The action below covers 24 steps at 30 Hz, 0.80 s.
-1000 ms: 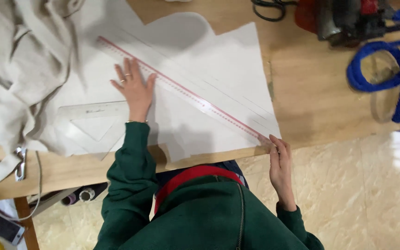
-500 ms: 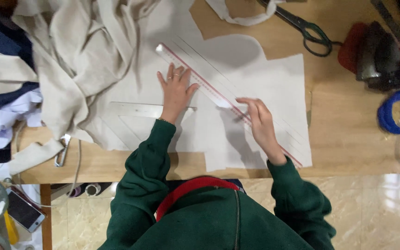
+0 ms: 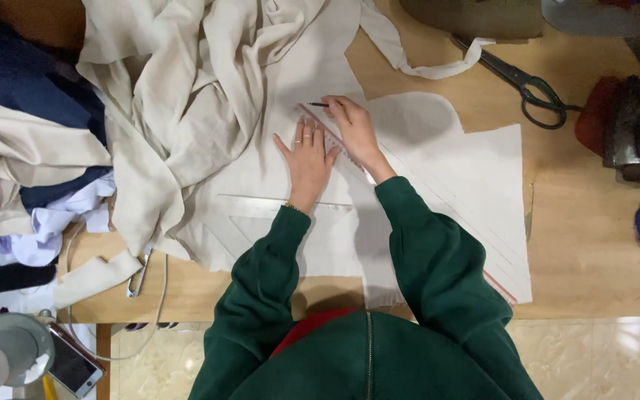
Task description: Marking lines on pattern paper or fabric with a ruler and pencil, then cutting the material with scissors.
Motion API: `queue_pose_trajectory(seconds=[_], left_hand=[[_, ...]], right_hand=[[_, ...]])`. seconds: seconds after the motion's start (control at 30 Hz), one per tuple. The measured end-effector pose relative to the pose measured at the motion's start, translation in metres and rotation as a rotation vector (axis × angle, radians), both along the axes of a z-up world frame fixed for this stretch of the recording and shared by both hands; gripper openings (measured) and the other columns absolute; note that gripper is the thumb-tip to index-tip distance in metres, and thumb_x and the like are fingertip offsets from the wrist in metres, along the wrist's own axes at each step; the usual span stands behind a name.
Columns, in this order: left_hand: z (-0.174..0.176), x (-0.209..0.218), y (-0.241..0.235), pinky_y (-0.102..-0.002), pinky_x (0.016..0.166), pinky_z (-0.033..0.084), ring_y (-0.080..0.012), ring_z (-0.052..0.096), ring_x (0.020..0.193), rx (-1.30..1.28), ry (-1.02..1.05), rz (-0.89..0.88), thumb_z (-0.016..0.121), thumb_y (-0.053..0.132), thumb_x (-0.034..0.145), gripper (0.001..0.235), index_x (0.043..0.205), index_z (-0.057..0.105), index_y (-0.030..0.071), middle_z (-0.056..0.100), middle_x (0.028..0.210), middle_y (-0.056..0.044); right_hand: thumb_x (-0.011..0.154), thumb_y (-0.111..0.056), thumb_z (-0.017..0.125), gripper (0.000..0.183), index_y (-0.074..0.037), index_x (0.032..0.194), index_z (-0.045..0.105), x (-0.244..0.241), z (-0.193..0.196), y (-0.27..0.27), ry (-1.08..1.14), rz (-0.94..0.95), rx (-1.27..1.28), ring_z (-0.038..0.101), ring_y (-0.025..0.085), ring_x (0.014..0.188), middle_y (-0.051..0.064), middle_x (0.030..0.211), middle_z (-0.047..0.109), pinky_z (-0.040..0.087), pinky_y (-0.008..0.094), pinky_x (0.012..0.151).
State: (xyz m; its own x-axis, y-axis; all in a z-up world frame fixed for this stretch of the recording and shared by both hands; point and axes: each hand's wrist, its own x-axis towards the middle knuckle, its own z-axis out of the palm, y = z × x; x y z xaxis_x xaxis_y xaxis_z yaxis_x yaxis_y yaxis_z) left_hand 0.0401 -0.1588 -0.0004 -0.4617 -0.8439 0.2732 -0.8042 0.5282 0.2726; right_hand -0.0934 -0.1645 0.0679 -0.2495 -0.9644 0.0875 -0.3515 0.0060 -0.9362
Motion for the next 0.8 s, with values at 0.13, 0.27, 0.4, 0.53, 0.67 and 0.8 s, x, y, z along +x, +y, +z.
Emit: queue_pose_trajectory(seconds=[0.13,0.27,0.4,0.53,0.67,0.8], left_hand=[[0.004,0.000,-0.001,-0.080,0.113,0.005,-0.0340,0.044,0.144,0.064,0.024,-0.022,0.065,0.058,0.095,0.064,0.131,0.061,0.005,0.058,0.140,-0.018],[0.014,-0.001,-0.003,-0.082,0.112,0.000,-0.0334,0.041,0.147,0.197,-0.019,-0.013,0.073,0.064,0.084,0.080,0.135,0.060,0.005,0.054,0.147,-0.018],[0.014,-0.003,-0.005,-0.082,0.112,-0.004,-0.0325,0.038,0.149,0.256,-0.051,-0.003,0.073,0.067,0.081,0.086,0.138,0.058,0.005,0.051,0.149,-0.016],[0.015,-0.005,-0.005,-0.082,0.113,-0.004,-0.0322,0.037,0.150,0.263,-0.110,0.004,0.071,0.070,0.081,0.089,0.141,0.056,0.006,0.051,0.148,-0.016],[0.017,-0.005,-0.005,-0.081,0.113,-0.007,-0.0339,0.039,0.150,0.294,-0.069,0.002,0.075,0.066,0.080,0.089,0.141,0.055,0.004,0.051,0.149,-0.018],[0.025,-0.005,-0.002,-0.081,0.112,-0.006,-0.0351,0.040,0.148,0.292,-0.048,0.007,0.077,0.063,0.082,0.084,0.138,0.054,0.005,0.051,0.147,-0.019]], right_hand=[[0.115,-0.029,0.042,0.040,-0.001,0.130,0.066,0.004,-0.004,-0.008,0.011,0.028,0.040,0.070,0.035,0.110,0.025,0.115,0.072,0.055,0.049,0.095],[0.114,-0.026,0.044,0.035,-0.005,0.131,0.066,0.005,-0.011,-0.016,0.036,0.045,0.047,0.069,0.037,0.112,0.022,0.116,0.073,0.056,0.050,0.094],[0.113,-0.019,0.042,0.034,-0.002,0.131,0.065,0.006,-0.010,-0.019,0.065,0.071,0.043,0.068,0.043,0.111,0.025,0.116,0.072,0.056,0.053,0.093],[0.114,-0.020,0.041,0.035,-0.001,0.132,0.064,0.006,-0.008,-0.016,0.063,0.048,0.036,0.067,0.042,0.113,0.026,0.117,0.071,0.056,0.054,0.093],[0.114,-0.020,0.041,0.035,-0.001,0.131,0.064,0.006,-0.008,-0.014,0.093,0.059,0.054,0.068,0.043,0.111,0.026,0.117,0.071,0.057,0.053,0.092],[0.114,-0.022,0.041,0.037,0.000,0.131,0.064,0.006,0.010,-0.001,0.144,0.070,0.111,0.069,0.042,0.110,0.024,0.117,0.072,0.056,0.052,0.093]])
